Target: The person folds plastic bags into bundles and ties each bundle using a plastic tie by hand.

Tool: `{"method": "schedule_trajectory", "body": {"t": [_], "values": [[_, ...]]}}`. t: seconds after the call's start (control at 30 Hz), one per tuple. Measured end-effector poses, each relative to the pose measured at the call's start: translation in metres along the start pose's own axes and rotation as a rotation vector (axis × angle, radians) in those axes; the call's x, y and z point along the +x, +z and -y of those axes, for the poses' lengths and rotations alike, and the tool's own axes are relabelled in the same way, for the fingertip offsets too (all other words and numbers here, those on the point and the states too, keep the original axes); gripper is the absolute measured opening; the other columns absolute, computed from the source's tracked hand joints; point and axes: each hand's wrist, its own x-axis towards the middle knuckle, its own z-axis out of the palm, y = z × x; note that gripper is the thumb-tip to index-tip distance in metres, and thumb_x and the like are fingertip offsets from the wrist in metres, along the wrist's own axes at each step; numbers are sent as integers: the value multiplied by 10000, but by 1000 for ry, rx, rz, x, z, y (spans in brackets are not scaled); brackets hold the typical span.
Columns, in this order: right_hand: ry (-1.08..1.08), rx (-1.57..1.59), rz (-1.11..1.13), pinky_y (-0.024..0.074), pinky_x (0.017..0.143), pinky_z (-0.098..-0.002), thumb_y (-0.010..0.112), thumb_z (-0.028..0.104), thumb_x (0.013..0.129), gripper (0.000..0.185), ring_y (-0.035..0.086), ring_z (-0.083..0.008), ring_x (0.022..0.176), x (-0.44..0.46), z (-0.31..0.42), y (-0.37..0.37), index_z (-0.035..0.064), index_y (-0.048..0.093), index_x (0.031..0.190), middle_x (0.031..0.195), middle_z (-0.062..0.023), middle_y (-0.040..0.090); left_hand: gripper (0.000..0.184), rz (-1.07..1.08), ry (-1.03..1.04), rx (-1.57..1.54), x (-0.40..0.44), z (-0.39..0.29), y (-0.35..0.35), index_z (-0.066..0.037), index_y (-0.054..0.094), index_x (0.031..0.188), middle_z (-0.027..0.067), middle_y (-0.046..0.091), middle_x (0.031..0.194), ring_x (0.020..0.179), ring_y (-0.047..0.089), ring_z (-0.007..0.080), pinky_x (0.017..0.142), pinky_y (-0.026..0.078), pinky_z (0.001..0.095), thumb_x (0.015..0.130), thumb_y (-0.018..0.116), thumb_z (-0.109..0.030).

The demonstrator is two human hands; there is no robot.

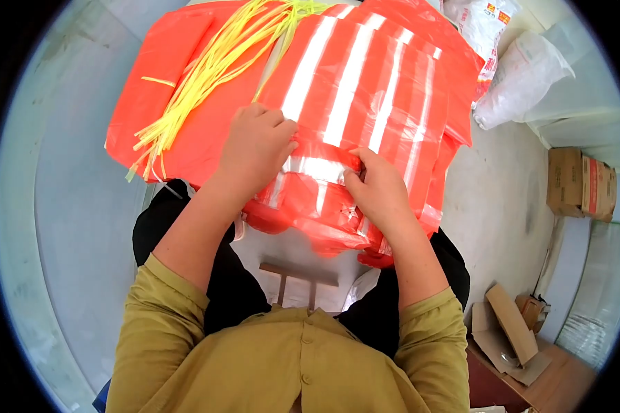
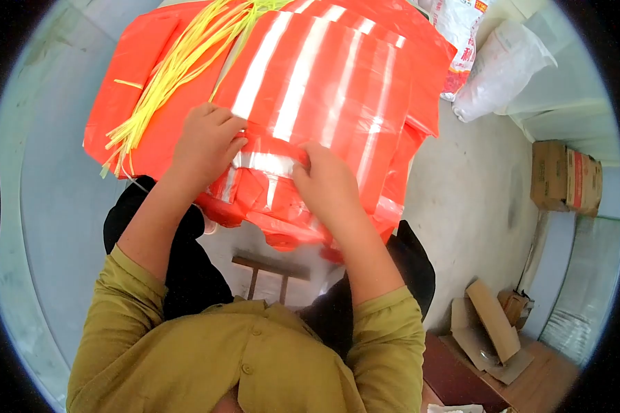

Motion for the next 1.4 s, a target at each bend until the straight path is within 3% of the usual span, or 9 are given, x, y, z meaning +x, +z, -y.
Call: {"method": "schedule_trajectory", "body": {"t": [0.2,0.33,0.53,0.63,0.93,1.03,1.13,1.23,1.4], "values": [[28,-57,20,552,922,-490,680,253,960,416,701,-407,1086,-1,7,0,42,655,1318,1208,-234,716,198,-24,326,-260,2,-33,16,-70,737,1035,60,702,1031,1028,647,281,915,516,431,846,678,-69],[3,-119,-53,544,925,-496,696,210,940,396,684,-407,1092,-8,5,0,69,659,1307,1252,-215,684,214,81,308,-347,0,-38,30,-39,746,1047,66,685,1042,1004,635,279,889,520,423,849,663,-47],[-574,-221,6,542,876,-490,712,42,837,285,622,-365,1065,-39,-6,-15,46,660,1117,1115,-141,638,243,149,295,-345,0,-37,26,-59,759,1074,76,677,1066,1026,628,300,906,513,427,845,677,-44],[-621,-270,-29,546,862,-467,715,21,817,232,611,-347,1082,-47,-14,4,42,667,1043,1141,-118,647,285,201,281,-356,-2,-36,23,-73,762,1102,98,674,1115,1079,620,319,946,505,433,836,677,-17],[-275,84,-34,565,819,-436,751,93,902,178,666,-331,945,-46,-16,-9,33,699,1062,1035,-128,681,328,358,208,-493,6,-42,-3,-60,746,1116,104,646,1246,1201,591,335,1030,473,464,796,740,14],[-402,138,-140,574,866,-412,739,127,948,192,671,-330,1020,-40,-15,-23,27,708,1108,1063,-139,689,253,337,138,-445,5,-44,9,-37,739,1098,101,659,1251,1201,598,328,1021,486,443,847,749,-14],[-260,-11,-466,578,905,-399,697,155,999,280,657,-322,1121,-35,-47,-60,23,670,1244,1195,-172,661,190,306,55,-596,4,-35,19,-15,734,1090,102,672,1245,1167,614,326,983,507,426,901,736,-33],[108,251,-360,563,961,-409,650,178,1037,377,628,-316,1183,-45,-48,-90,17,584,1372,1384,-201,561,188,338,-37,-730,5,-29,18,2,721,1128,96,684,1250,1150,644,273,972,514,361,943,713,-29],[-31,317,-276,546,964,-365,627,189,1057,523,606,-257,1150,-42,-87,-69,10,469,1522,1529,-188,441,226,436,-357,-967,8,-34,13,7,685,1233,67,672,1245,1150,633,176,981,498,305,1016,667,-52]]}}
